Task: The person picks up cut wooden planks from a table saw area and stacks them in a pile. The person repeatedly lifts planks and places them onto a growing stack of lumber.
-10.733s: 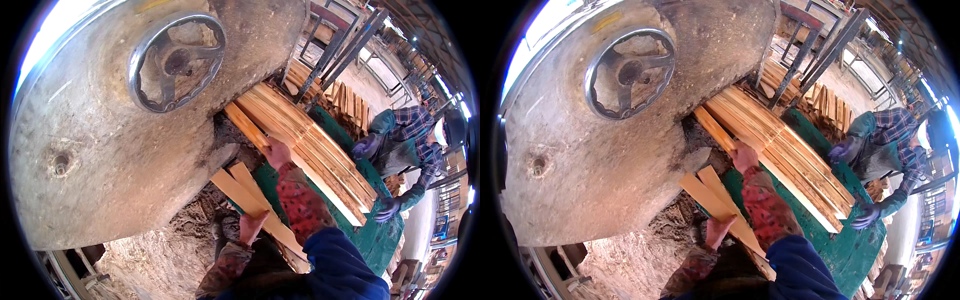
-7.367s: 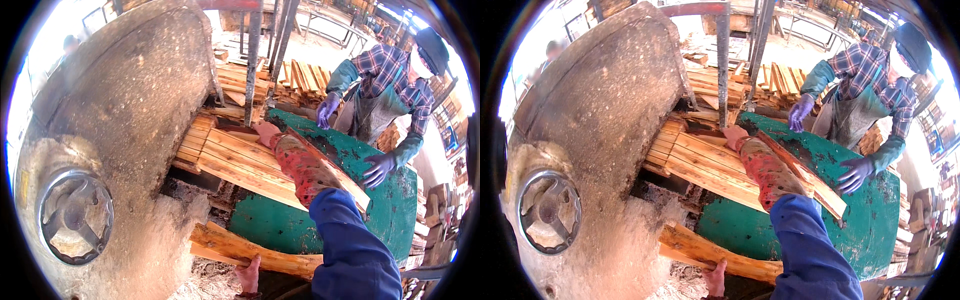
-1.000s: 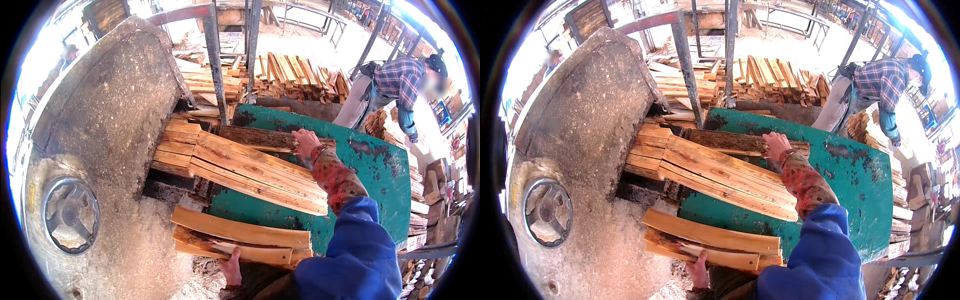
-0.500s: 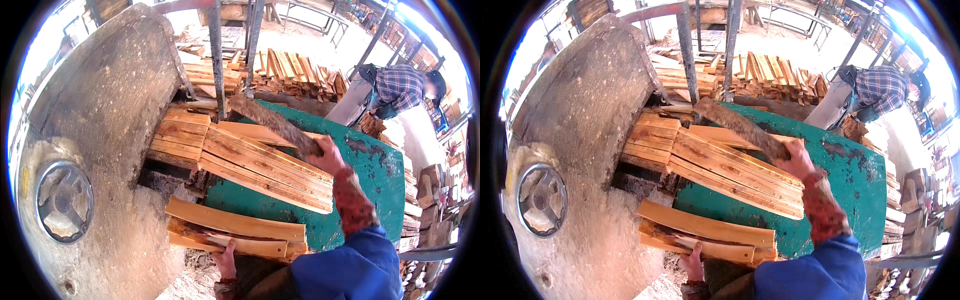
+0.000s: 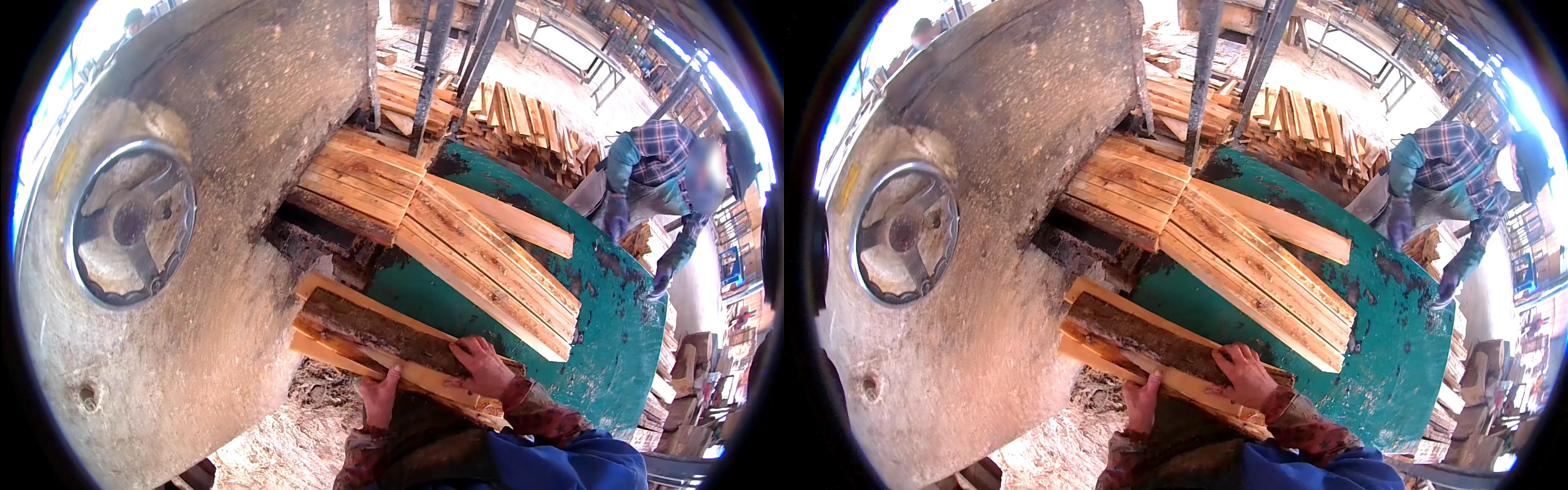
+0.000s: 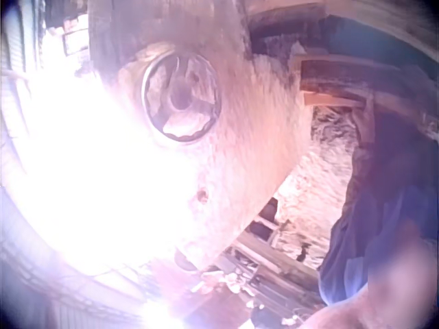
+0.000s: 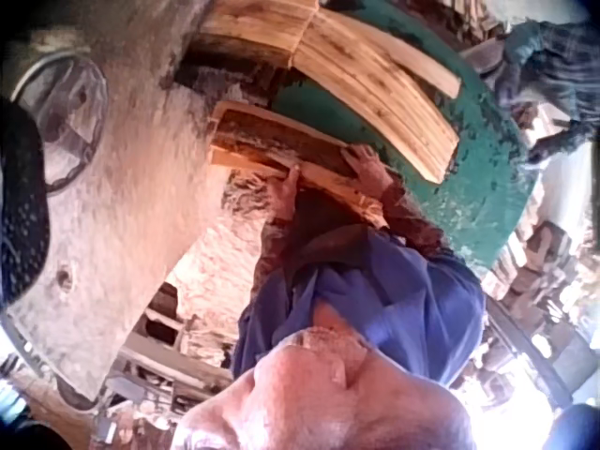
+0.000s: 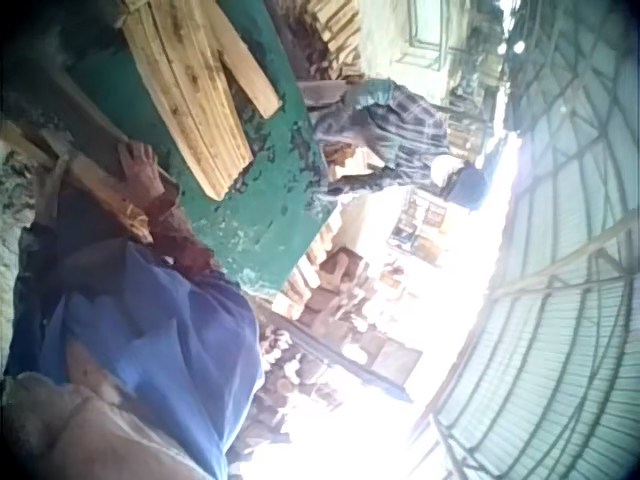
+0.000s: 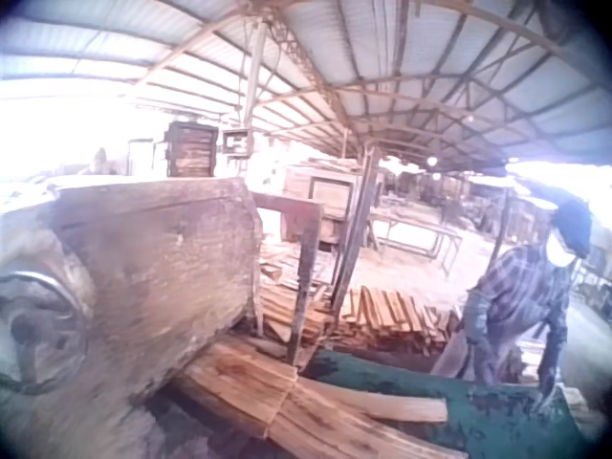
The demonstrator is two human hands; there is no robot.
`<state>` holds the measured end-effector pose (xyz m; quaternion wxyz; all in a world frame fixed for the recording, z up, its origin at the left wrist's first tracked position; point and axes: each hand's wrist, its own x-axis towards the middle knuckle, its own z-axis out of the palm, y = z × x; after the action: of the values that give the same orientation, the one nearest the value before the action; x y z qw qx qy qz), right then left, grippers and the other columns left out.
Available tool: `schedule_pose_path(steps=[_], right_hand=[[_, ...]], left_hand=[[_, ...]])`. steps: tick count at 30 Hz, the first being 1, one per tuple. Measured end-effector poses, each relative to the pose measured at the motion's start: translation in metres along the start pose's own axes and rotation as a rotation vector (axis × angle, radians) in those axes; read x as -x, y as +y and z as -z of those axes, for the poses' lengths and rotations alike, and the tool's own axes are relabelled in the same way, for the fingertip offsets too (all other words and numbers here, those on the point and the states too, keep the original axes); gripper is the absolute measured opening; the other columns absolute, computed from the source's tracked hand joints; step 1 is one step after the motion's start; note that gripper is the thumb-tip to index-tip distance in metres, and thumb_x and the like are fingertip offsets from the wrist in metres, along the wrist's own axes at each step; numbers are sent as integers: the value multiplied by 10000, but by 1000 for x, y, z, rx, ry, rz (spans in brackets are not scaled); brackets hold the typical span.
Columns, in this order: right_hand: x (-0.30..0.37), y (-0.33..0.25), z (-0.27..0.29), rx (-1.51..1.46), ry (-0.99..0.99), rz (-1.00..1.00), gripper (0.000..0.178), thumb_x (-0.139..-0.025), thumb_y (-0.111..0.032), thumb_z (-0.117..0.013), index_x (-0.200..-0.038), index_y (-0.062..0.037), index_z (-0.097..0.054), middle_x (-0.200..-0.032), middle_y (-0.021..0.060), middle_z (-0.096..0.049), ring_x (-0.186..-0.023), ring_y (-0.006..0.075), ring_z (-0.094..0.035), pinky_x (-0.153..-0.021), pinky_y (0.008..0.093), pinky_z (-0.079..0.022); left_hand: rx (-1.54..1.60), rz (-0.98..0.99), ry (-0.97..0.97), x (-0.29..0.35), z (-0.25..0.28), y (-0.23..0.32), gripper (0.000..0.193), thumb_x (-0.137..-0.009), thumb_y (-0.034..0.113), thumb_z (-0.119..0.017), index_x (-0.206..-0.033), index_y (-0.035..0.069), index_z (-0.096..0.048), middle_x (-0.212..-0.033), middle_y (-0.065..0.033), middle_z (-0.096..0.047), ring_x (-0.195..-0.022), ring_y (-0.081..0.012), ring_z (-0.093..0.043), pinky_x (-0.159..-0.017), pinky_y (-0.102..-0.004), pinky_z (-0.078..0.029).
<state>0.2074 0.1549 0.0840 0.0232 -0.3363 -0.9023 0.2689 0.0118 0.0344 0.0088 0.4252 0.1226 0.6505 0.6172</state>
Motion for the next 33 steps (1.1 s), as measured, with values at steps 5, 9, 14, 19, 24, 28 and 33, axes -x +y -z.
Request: schedule_pose_path(steps=[5,9,14,19,24,28,33], right_hand=[[-40,2,19,-105,38,-11,583,-821,-387,-688,-1233,2,-551,-1181,213,-532,-1071,401,-538,-908,465,-446],[-123,-5,15,-116,448,54,659,-812,-249,-715,-1347,11,-431,-1240,245,-520,-1051,450,-557,-911,472,-462],[-185,-4,-11,-86,567,-80,817,-771,-196,-746,-1423,7,-297,-1326,248,-444,-1156,435,-494,-959,444,-449],[-180,-15,-9,-46,493,-117,699,-738,-112,-741,-1347,-7,-414,-1230,224,-458,-1126,387,-502,-928,415,-458],[-205,-15,5,121,426,-52,410,-781,-149,-686,-1126,-14,-511,-1099,209,-538,-1033,399,-553,-827,475,-482],[-243,-27,-1,187,305,-164,320,-812,-202,-663,-1025,-52,-479,-1013,180,-586,-946,402,-593,-777,486,-490],[-241,-7,0,166,332,-114,323,-822,-223,-663,-1056,-69,-503,-979,181,-605,-927,407,-598,-771,488,-485]], left_hand=[[94,45,15,1,-6,15,272,-806,114,-773,-1003,-37,-663,-945,-23,-661,-838,-112,-595,-758,-265,-496],[166,-43,34,-4,-4,1,275,-800,112,-780,-1009,-24,-665,-942,-16,-661,-836,-110,-595,-767,-269,-497],[49,-25,37,-5,-3,-3,363,-783,136,-804,-1056,-38,-641,-982,-32,-663,-857,-115,-596,-787,-277,-501],[113,38,21,-5,1,0,375,-774,147,-814,-1029,-67,-642,-974,-48,-672,-840,-103,-596,-772,-267,-503],[144,63,11,-3,1,-3,342,-775,150,-813,-995,-62,-659,-965,-40,-674,-826,-89,-594,-742,-257,-500],[133,97,0,-3,0,-2,317,-781,154,-809,-990,-38,-667,-937,-17,-666,-798,-78,-581,-715,-244,-483],[173,80,-5,0,-4,8,299,-791,139,-797,-999,-29,-666,-936,-7,-660,-799,-78,-580,-710,-243,-480]])
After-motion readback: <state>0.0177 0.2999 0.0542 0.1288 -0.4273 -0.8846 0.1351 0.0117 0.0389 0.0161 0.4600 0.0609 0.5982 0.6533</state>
